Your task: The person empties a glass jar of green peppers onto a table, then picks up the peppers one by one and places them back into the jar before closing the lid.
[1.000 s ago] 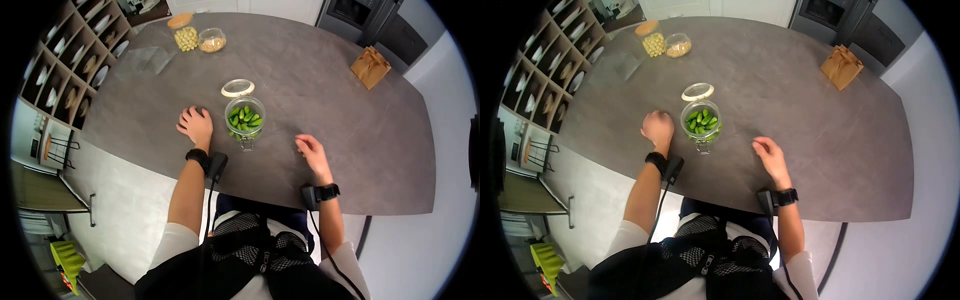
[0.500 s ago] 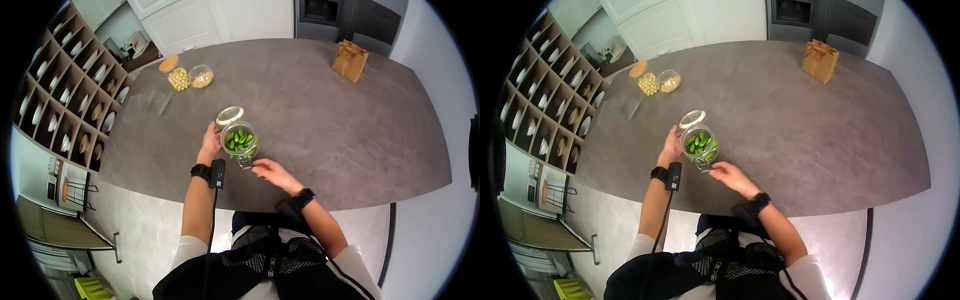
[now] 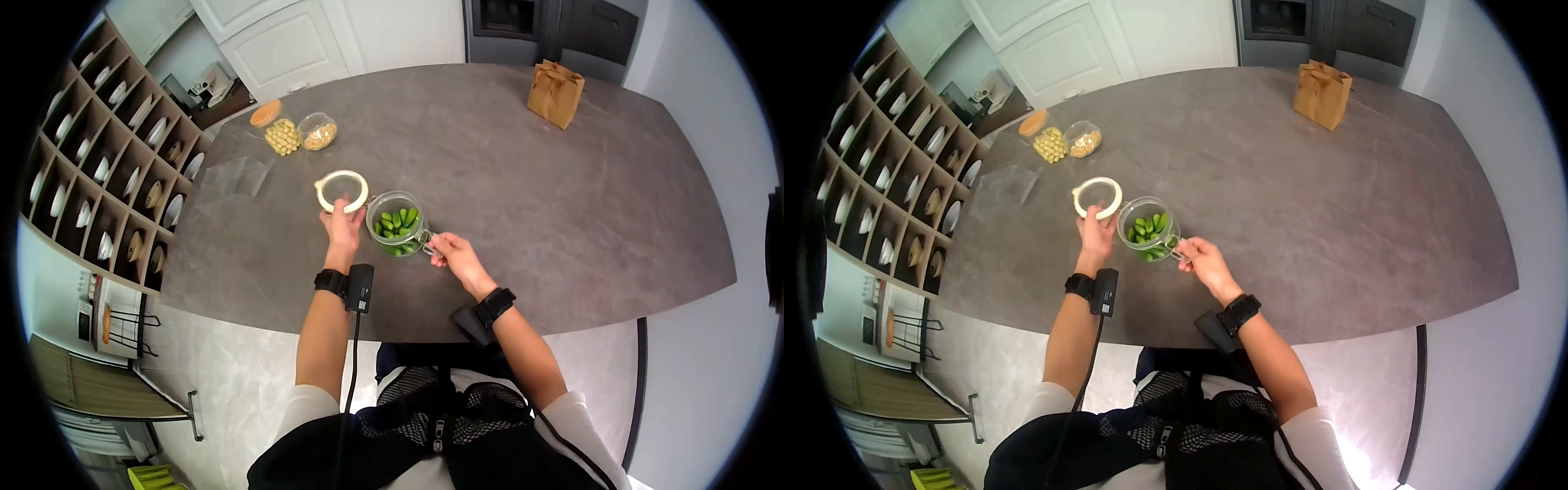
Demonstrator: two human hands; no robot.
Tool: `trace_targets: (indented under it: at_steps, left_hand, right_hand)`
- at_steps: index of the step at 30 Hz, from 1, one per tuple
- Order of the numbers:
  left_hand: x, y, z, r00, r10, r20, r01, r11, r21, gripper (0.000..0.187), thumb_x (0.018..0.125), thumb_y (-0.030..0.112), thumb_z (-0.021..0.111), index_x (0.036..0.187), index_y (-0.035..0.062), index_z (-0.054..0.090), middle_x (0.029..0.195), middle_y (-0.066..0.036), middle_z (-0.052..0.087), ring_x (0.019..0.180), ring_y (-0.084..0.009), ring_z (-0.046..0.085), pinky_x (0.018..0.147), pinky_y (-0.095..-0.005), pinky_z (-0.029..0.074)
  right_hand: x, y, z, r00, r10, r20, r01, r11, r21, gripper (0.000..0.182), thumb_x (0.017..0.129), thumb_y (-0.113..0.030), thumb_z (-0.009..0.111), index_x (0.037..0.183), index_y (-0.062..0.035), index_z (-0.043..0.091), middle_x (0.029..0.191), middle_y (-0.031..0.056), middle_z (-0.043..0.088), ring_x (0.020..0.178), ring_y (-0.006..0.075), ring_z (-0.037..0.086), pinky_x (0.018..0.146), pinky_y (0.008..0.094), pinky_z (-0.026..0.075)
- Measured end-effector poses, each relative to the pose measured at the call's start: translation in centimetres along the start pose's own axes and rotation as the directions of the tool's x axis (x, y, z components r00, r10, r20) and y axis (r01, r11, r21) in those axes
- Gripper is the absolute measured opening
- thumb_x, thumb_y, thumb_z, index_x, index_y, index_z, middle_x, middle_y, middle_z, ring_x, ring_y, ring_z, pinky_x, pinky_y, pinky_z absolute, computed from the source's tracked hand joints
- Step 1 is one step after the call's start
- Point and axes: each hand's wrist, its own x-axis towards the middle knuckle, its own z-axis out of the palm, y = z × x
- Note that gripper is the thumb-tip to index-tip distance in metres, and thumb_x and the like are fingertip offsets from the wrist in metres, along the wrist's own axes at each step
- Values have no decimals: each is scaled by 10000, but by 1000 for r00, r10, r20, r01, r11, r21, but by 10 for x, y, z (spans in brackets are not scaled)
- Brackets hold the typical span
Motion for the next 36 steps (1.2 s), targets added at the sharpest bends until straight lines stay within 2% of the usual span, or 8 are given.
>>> trace_targets:
  at_steps: [7,11,12,15,19,29,33,36]
  left_hand:
    - [-38,8,3,847,409,339,-513,798,318,509,794,-16,447,1237,34,203,1228,-129,398,1102,-225,460,874,-332,422]
    - [-45,2,-10,749,422,510,-650,618,443,555,796,-24,455,1288,-8,199,1233,-136,403,1114,-213,444,897,-307,390]
    - [-55,6,-6,791,357,498,-596,637,490,546,771,-11,492,1275,1,284,1238,-132,414,1134,-228,420,919,-324,364]
    - [-60,8,1,498,377,781,-862,119,493,520,721,-2,534,1222,30,398,1237,-123,426,1142,-261,407,937,-355,344]
    - [-63,11,14,348,240,906,-925,-71,374,470,667,81,594,1130,92,515,1215,-95,445,1122,-282,410,936,-390,327]
    - [-75,31,49,437,-3,899,-892,-127,433,702,556,320,739,1195,178,484,1159,-81,401,1073,-315,368,928,-427,297]
    - [-71,23,52,406,-120,906,-891,-274,363,788,575,323,735,1279,238,390,1355,-117,258,1224,-369,244,953,-461,277]
    - [-73,26,54,435,-231,870,-876,-333,349,793,598,327,726,1296,263,355,1401,-116,183,1265,-375,177,964,-489,253]
  right_hand:
    - [19,-5,-23,993,-19,-117,15,999,-34,294,877,-296,484,768,-30,546,652,19,558,568,67,486,540,201,399]
    - [23,-3,-23,989,-31,-146,31,1000,-2,285,870,-306,501,783,-41,558,660,19,569,559,66,489,536,196,386]
    - [23,-3,-22,987,-41,-153,42,999,8,281,868,-312,506,792,-47,562,662,18,570,557,65,488,534,192,380]
    - [24,-3,-21,984,-40,-176,45,999,27,279,861,-279,524,814,-9,577,654,28,574,561,71,500,533,204,399]
    - [23,-5,-23,984,-44,-172,44,999,0,282,861,-275,525,821,-2,582,630,32,570,552,72,491,528,206,399]
    - [23,1,-23,988,-34,-153,41,998,40,302,863,-291,515,817,0,581,599,34,562,533,70,476,520,203,396]
    - [23,1,-25,985,-30,-169,37,998,40,307,857,-292,523,795,0,593,597,21,560,526,77,476,520,220,398]
    - [26,8,-25,945,-111,-309,69,987,-142,304,844,-289,540,770,-2,608,600,3,561,519,83,478,523,241,400]
